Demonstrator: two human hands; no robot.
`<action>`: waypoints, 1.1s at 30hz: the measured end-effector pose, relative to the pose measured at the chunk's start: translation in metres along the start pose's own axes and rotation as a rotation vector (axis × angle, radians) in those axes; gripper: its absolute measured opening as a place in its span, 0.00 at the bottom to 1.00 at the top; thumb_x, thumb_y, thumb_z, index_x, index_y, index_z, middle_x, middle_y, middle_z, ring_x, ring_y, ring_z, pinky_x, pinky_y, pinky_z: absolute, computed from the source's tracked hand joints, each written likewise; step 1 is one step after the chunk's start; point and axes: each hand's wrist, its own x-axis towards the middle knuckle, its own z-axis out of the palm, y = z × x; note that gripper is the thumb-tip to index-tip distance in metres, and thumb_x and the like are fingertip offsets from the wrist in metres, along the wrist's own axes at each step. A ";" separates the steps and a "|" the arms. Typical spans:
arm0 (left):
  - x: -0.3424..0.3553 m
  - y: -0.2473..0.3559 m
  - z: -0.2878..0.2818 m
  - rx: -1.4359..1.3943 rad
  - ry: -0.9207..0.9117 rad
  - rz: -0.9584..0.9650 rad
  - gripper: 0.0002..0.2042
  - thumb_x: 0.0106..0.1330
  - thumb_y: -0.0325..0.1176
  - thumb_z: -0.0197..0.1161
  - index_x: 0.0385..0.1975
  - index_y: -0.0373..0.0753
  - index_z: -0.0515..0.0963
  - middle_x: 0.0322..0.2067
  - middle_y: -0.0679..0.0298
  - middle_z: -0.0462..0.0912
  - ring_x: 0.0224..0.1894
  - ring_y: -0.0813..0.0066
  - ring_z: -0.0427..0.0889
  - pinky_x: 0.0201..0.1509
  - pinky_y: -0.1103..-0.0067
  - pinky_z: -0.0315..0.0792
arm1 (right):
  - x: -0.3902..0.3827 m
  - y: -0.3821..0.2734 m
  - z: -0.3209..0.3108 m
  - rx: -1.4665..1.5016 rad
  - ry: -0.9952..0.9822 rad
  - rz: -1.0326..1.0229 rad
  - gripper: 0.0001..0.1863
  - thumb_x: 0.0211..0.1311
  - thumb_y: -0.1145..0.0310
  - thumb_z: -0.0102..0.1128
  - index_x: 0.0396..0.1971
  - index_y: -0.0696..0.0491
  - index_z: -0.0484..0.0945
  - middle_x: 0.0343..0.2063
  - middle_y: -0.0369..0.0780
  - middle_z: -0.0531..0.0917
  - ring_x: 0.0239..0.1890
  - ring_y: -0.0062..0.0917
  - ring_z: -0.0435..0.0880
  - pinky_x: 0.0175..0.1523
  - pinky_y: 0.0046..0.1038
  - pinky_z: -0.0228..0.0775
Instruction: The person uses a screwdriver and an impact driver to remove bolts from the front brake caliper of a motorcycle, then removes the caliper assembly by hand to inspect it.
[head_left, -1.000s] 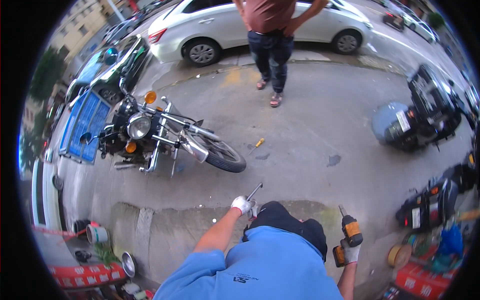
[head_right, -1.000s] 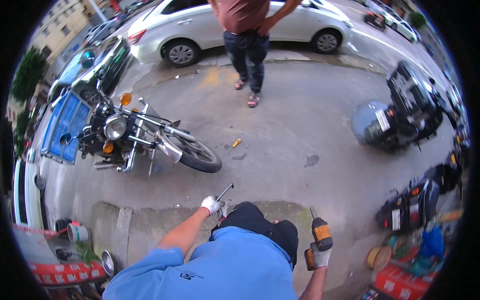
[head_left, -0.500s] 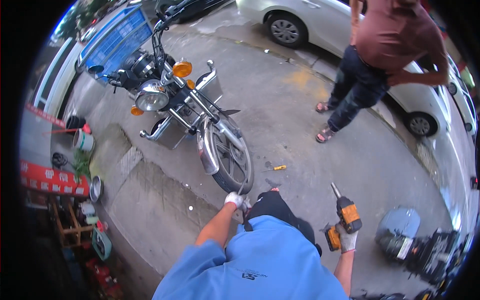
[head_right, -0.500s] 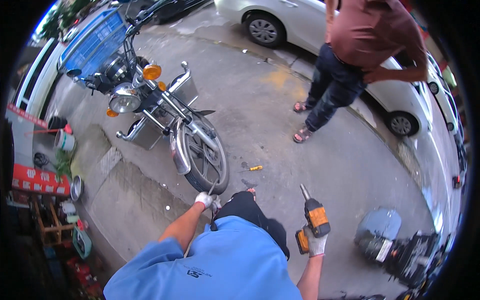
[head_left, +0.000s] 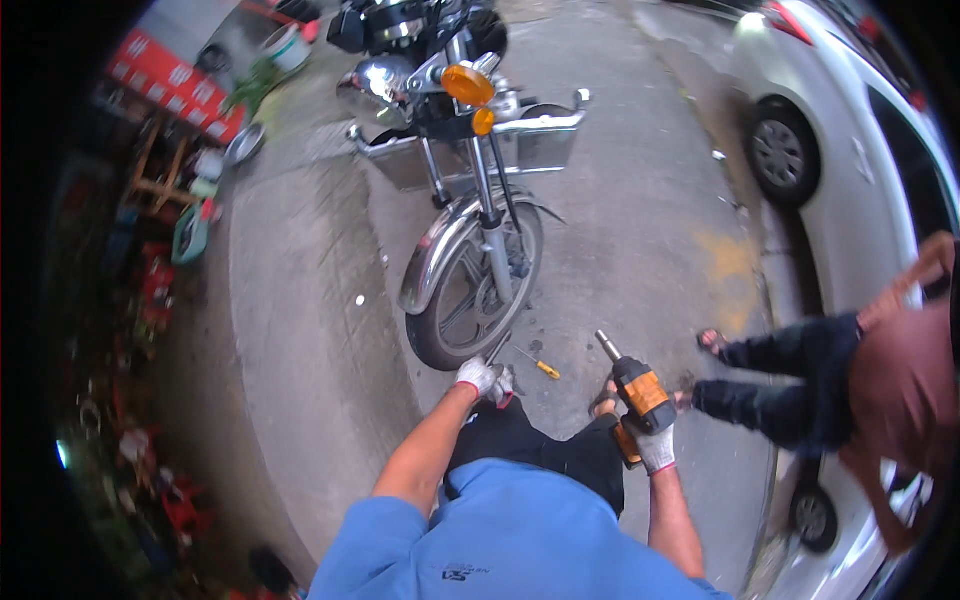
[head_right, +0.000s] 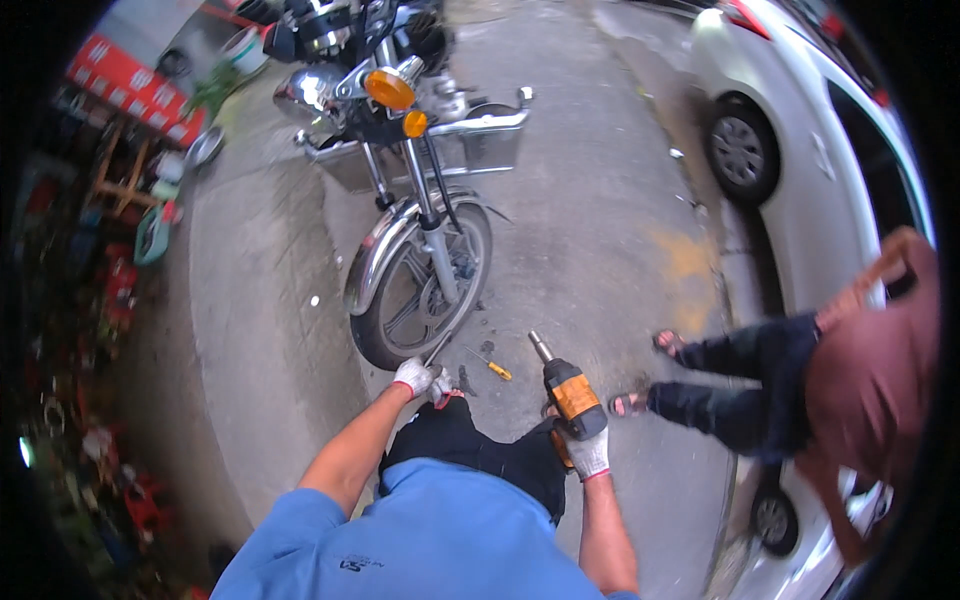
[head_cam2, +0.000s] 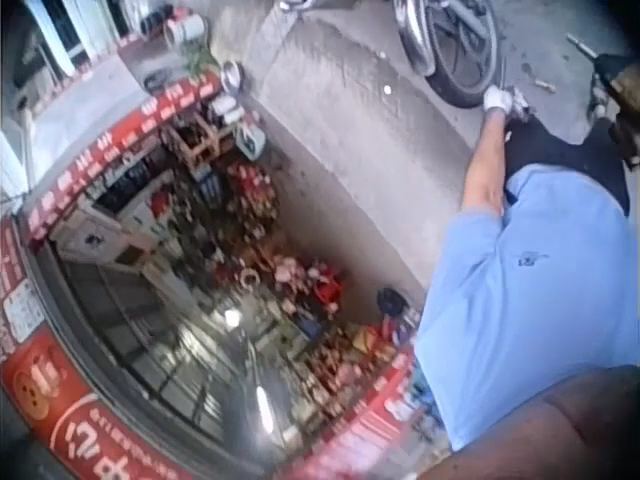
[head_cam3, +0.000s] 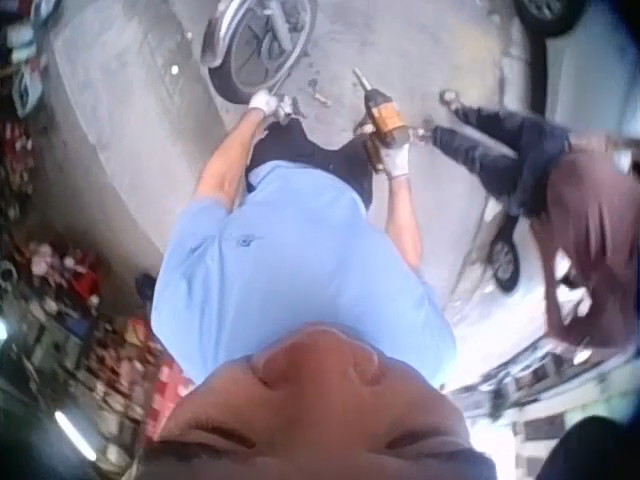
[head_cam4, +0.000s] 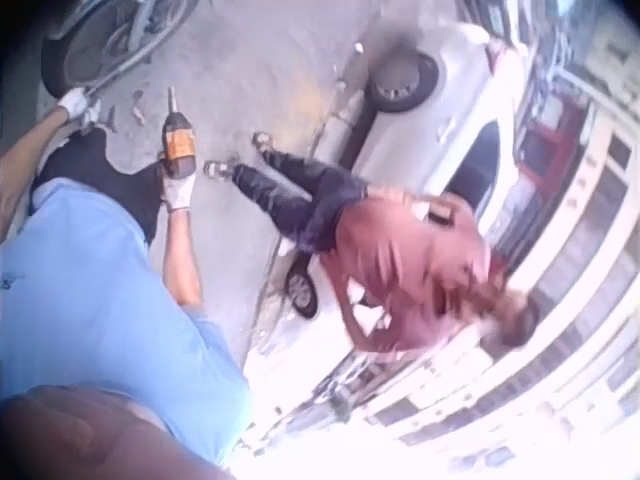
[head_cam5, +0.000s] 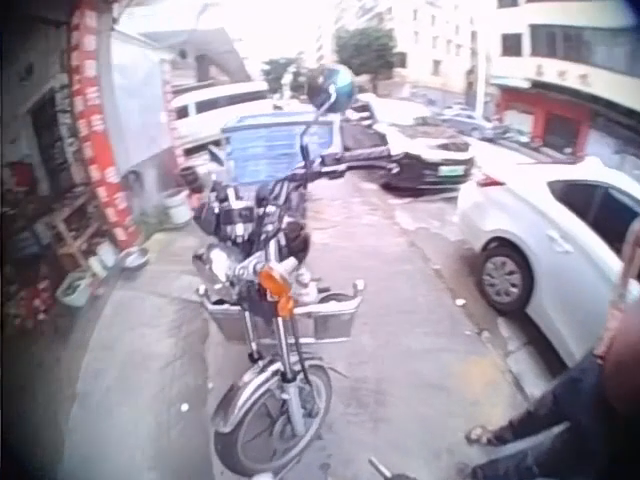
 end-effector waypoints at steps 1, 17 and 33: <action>0.003 -0.011 0.019 0.000 0.143 -0.009 0.30 0.60 0.51 0.61 0.48 0.27 0.76 0.45 0.39 0.81 0.49 0.49 0.81 0.54 0.66 0.73 | 0.023 0.021 0.000 -0.042 -0.056 -0.102 0.22 0.47 0.76 0.65 0.47 0.52 0.78 0.42 0.41 0.83 0.47 0.33 0.81 0.53 0.33 0.73; 0.250 -0.072 0.340 -0.376 -0.081 -0.268 0.19 0.65 0.46 0.53 0.40 0.35 0.78 0.38 0.49 0.84 0.43 0.51 0.83 0.45 0.61 0.75 | 0.170 0.311 0.162 0.366 -0.285 0.430 0.12 0.51 0.79 0.65 0.37 0.56 0.77 0.31 0.34 0.80 0.34 0.21 0.78 0.40 0.26 0.74; 0.433 -0.038 0.417 0.044 0.469 0.013 0.19 0.62 0.41 0.59 0.52 0.42 0.73 0.50 0.50 0.74 0.54 0.52 0.74 0.56 0.62 0.70 | 0.255 0.317 0.245 0.625 -0.448 0.480 0.14 0.50 0.78 0.68 0.38 0.56 0.77 0.30 0.34 0.79 0.27 0.18 0.77 0.31 0.22 0.71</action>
